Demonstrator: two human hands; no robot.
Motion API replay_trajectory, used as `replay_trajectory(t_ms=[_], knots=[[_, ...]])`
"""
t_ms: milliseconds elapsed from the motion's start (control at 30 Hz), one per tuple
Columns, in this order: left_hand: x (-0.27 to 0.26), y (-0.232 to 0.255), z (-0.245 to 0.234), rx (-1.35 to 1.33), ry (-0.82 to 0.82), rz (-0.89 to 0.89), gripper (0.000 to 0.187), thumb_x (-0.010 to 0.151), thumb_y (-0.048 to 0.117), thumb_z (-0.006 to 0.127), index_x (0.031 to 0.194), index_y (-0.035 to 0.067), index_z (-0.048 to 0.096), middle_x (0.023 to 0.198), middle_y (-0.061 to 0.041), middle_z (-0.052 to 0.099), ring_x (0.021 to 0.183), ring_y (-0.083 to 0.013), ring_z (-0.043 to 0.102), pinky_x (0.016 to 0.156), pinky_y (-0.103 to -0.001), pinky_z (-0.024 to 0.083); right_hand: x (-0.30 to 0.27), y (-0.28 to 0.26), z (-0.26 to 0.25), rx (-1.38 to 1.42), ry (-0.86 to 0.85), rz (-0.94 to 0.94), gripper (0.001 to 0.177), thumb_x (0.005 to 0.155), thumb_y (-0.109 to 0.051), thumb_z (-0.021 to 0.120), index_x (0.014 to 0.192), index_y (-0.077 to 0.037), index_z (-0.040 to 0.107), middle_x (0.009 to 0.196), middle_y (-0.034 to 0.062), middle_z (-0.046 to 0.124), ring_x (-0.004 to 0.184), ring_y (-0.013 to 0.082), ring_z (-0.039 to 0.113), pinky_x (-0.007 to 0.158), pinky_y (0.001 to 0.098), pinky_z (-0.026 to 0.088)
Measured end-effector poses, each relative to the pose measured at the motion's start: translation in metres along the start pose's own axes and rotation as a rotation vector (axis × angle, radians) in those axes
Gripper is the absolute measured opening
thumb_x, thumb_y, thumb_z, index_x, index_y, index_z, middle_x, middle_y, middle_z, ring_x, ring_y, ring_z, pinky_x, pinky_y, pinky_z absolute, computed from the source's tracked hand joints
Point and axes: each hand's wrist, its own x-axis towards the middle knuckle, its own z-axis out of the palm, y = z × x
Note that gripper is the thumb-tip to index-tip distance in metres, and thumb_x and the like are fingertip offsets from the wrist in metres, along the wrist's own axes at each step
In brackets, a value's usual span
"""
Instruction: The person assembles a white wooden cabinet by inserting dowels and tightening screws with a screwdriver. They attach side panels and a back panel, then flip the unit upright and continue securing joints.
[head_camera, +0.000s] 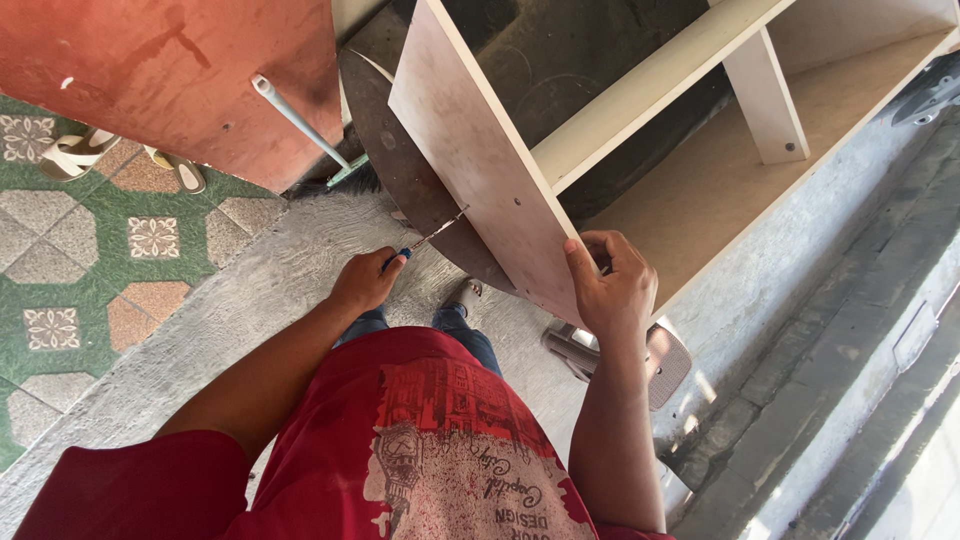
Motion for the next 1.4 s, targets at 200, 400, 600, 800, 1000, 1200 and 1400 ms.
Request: replay_trajectory(t_ms=[200,400,600,800,1000,1200,1400], knots=[[0.005,-0.015,0.013,-0.040,-0.046,-0.061,0.044,0.106,0.047,0.045,0.096,0.009,0.066,0.059,-0.005,0.059,0.052,-0.0187,0.058,0.053,-0.040,0.048,0.000,0.005,0.002,-0.030,-0.001,-0.007,0.032,0.096,-0.038,0.076,0.095,-0.006,0.076,0.081,0.0067,0.075,0.073,0.0160,0.072,0.063,0.0323,0.055],[0.017,-0.046,0.035,-0.439,-0.132,-0.128,0.053,0.113,0.040,0.036,0.099,0.007,0.075,0.066,-0.001,0.054,0.053,-0.0118,0.046,0.054,-0.034,0.043,-0.001,0.004,0.002,-0.009,0.009,-0.013,0.031,0.096,-0.036,0.076,0.096,-0.005,0.076,0.082,0.0072,0.075,0.072,0.0163,0.072,0.062,0.0320,0.054],[0.014,-0.031,0.021,-0.374,-0.112,-0.127,0.035,0.099,0.039,0.055,0.105,0.006,0.065,0.076,-0.004,0.068,0.061,-0.0124,0.062,0.057,-0.032,0.051,0.000,0.003,0.002,-0.001,0.017,-0.028,0.031,0.096,-0.035,0.076,0.097,-0.004,0.076,0.083,0.0078,0.075,0.072,0.0166,0.072,0.063,0.0319,0.055],[0.016,-0.012,0.019,-0.276,-0.102,-0.150,0.038,0.104,0.040,0.053,0.106,0.005,0.067,0.079,-0.006,0.072,0.067,-0.0107,0.068,0.065,-0.028,0.052,0.000,0.004,0.003,-0.015,0.024,-0.051,0.032,0.097,-0.036,0.076,0.097,-0.004,0.076,0.082,0.0083,0.075,0.072,0.0172,0.072,0.064,0.0329,0.055],[0.019,-0.021,0.021,-0.440,-0.170,-0.165,0.042,0.107,0.038,0.047,0.104,0.005,0.074,0.077,-0.005,0.067,0.061,-0.0133,0.057,0.059,-0.033,0.048,0.000,0.002,0.002,-0.026,0.024,-0.045,0.033,0.097,-0.036,0.076,0.097,-0.003,0.076,0.083,0.0091,0.075,0.073,0.0183,0.073,0.065,0.0340,0.056],[0.028,-0.038,0.033,-0.177,0.051,0.076,0.040,0.096,0.041,0.070,0.107,0.003,0.065,0.089,-0.007,0.071,0.077,-0.0112,0.064,0.064,-0.033,0.054,-0.003,-0.001,0.001,-0.028,0.014,0.008,0.030,0.096,-0.034,0.076,0.098,-0.004,0.076,0.085,0.0096,0.076,0.075,0.0187,0.074,0.065,0.0343,0.057],[0.042,-0.051,0.040,-0.372,-0.212,-0.119,0.041,0.108,0.036,0.047,0.116,0.002,0.069,0.087,-0.005,0.069,0.060,-0.0136,0.056,0.061,-0.032,0.048,-0.005,0.009,0.002,-0.040,0.109,-0.095,0.029,0.095,-0.032,0.078,0.102,-0.004,0.076,0.093,0.0110,0.072,0.085,0.0213,0.070,0.073,0.0354,0.055]])
